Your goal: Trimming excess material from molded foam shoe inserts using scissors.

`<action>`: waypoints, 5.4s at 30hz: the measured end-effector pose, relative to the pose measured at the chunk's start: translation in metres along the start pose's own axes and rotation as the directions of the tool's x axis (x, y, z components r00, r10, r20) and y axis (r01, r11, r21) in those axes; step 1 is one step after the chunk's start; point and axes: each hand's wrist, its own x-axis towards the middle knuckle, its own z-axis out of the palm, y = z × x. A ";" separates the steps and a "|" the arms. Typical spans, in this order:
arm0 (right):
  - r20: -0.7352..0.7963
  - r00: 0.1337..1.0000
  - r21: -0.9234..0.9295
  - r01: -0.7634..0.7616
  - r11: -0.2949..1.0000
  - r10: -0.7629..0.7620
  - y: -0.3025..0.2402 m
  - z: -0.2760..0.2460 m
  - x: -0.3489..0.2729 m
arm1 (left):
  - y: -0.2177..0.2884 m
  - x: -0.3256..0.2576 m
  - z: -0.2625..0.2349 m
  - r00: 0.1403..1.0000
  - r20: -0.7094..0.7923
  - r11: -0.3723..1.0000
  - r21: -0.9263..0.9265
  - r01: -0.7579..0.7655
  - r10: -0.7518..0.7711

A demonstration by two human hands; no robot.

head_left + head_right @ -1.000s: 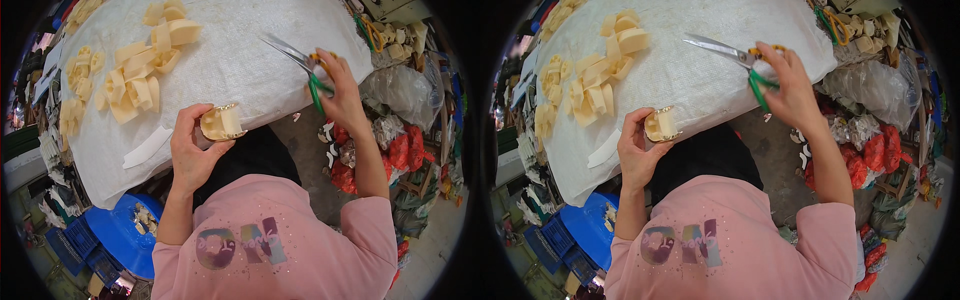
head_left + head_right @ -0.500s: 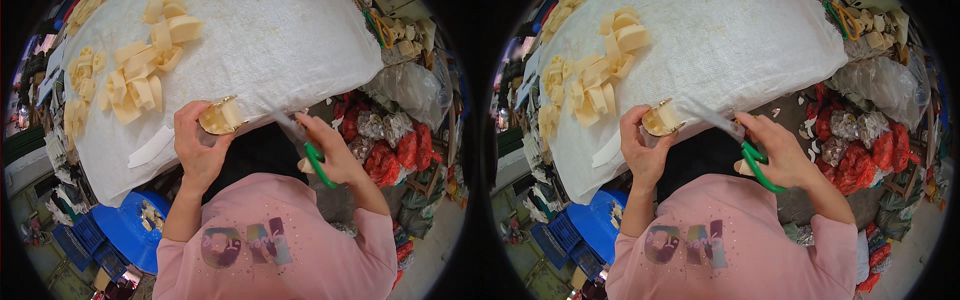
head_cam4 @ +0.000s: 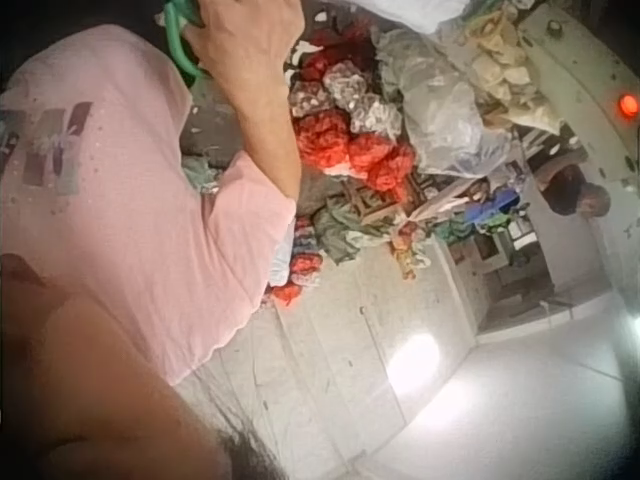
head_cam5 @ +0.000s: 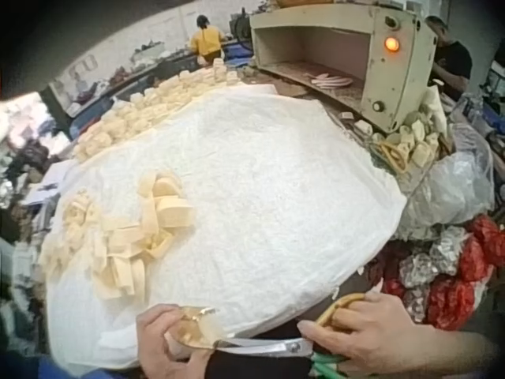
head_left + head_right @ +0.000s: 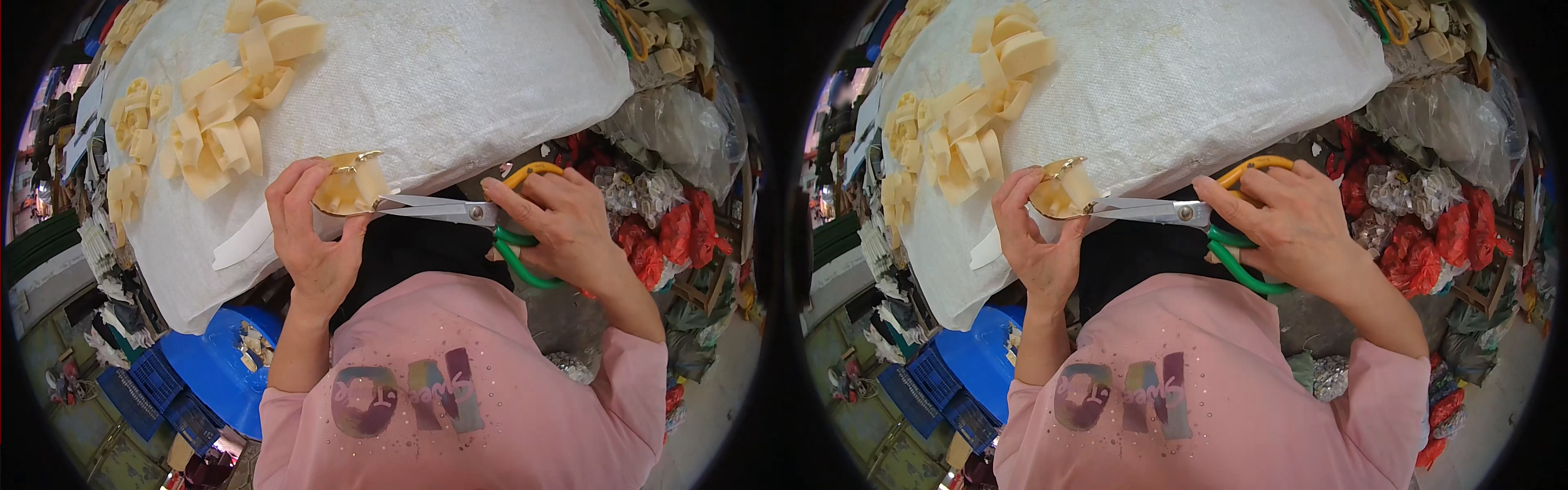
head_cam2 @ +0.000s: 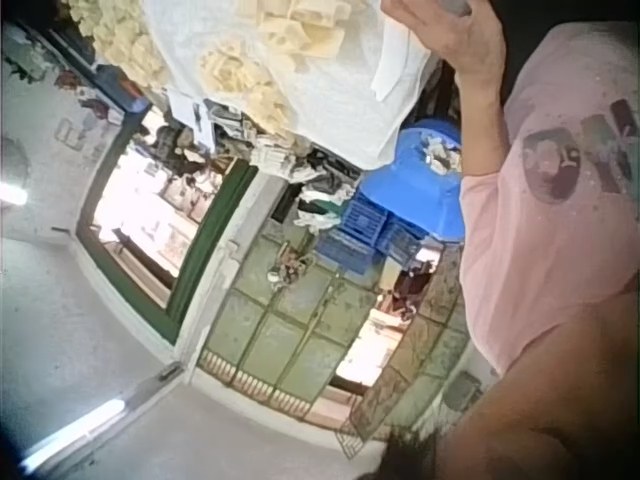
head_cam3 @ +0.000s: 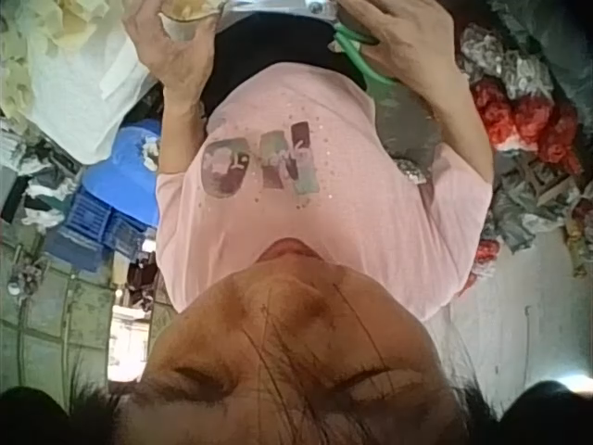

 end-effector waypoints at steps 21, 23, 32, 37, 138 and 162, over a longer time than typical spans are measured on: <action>0.016 0.977 -0.283 0.210 0.936 -0.214 0.011 -0.017 0.015 | 0.004 0.005 -0.005 0.949 0.304 0.996 0.030 0.082 -0.087; 0.015 0.972 -0.265 0.229 0.937 -0.234 0.012 -0.015 0.014 | 0.004 0.005 -0.005 0.947 0.300 0.993 0.030 0.114 -0.118; -0.086 0.983 0.143 -0.148 0.979 0.162 0.027 -0.003 -0.001 | 0.001 0.009 -0.001 0.955 0.239 0.984 0.033 0.172 -0.175; 0.050 0.880 0.911 -0.234 0.340 0.473 0.016 0.023 -0.008 | -0.003 0.009 0.007 0.964 0.243 0.984 0.166 0.069 -0.109; -0.412 0.812 0.290 0.547 0.786 -0.413 -0.108 0.076 0.164 | -0.027 -0.048 -0.074 0.708 0.185 0.153 -0.910 0.386 -0.682; -0.384 0.774 0.023 0.553 0.833 -0.503 -0.063 0.076 0.213 | -0.055 -0.023 -0.033 0.959 -0.121 0.936 -0.278 0.215 -0.256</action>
